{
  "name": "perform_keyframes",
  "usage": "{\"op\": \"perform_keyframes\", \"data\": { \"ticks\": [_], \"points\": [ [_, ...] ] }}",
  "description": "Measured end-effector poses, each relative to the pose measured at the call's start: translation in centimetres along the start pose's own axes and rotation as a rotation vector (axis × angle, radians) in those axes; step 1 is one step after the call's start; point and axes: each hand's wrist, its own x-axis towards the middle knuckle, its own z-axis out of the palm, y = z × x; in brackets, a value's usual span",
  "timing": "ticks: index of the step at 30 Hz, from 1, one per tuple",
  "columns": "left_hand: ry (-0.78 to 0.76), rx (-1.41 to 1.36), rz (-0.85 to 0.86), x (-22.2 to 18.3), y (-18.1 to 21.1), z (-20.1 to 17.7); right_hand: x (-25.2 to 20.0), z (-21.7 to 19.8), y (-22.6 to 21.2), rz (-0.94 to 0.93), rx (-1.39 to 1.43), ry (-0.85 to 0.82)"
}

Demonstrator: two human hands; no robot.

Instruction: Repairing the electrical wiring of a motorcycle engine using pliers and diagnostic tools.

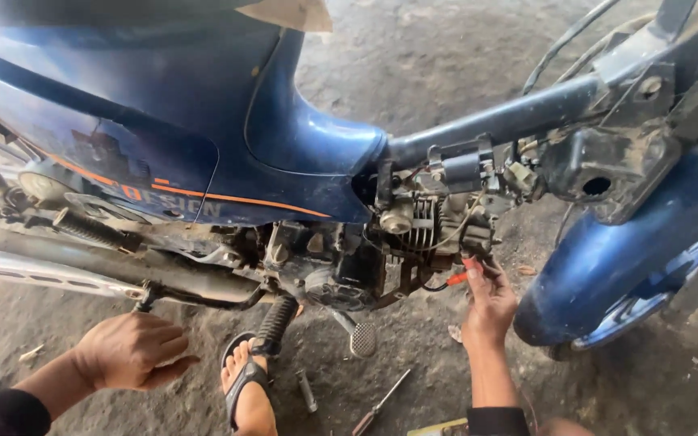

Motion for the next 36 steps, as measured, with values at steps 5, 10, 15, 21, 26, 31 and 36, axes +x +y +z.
{"op": "perform_keyframes", "data": {
  "ticks": [5,10,15,21,26,31,36],
  "points": [
    [0.005,0.022,-0.043,-1.3,-0.2,1.7,-0.1,0.1,-0.4,-0.008,0.029,-0.043],
    [-0.071,0.017,-0.160,-4.2,0.1,11.1,-0.2,-0.2,-0.4,-0.018,0.040,-0.074],
    [-0.312,0.062,-0.912,2.9,7.5,23.2,-0.5,0.0,-0.8,-0.011,-0.009,-0.119],
    [0.197,-0.021,-0.316,1.3,4.5,22.2,-0.1,-0.2,-0.9,0.026,-0.026,-0.099],
    [0.173,0.012,-0.322,1.0,4.7,22.6,-0.5,-0.1,-0.5,0.007,0.001,-0.062],
    [0.184,-0.212,-0.213,-0.1,3.5,19.9,-0.5,-0.1,-0.9,0.021,-0.002,-0.080],
    [-0.451,0.236,-0.009,-5.0,-0.1,13.6,-0.4,-0.4,-0.7,0.032,0.043,-0.110]
  ]
}}
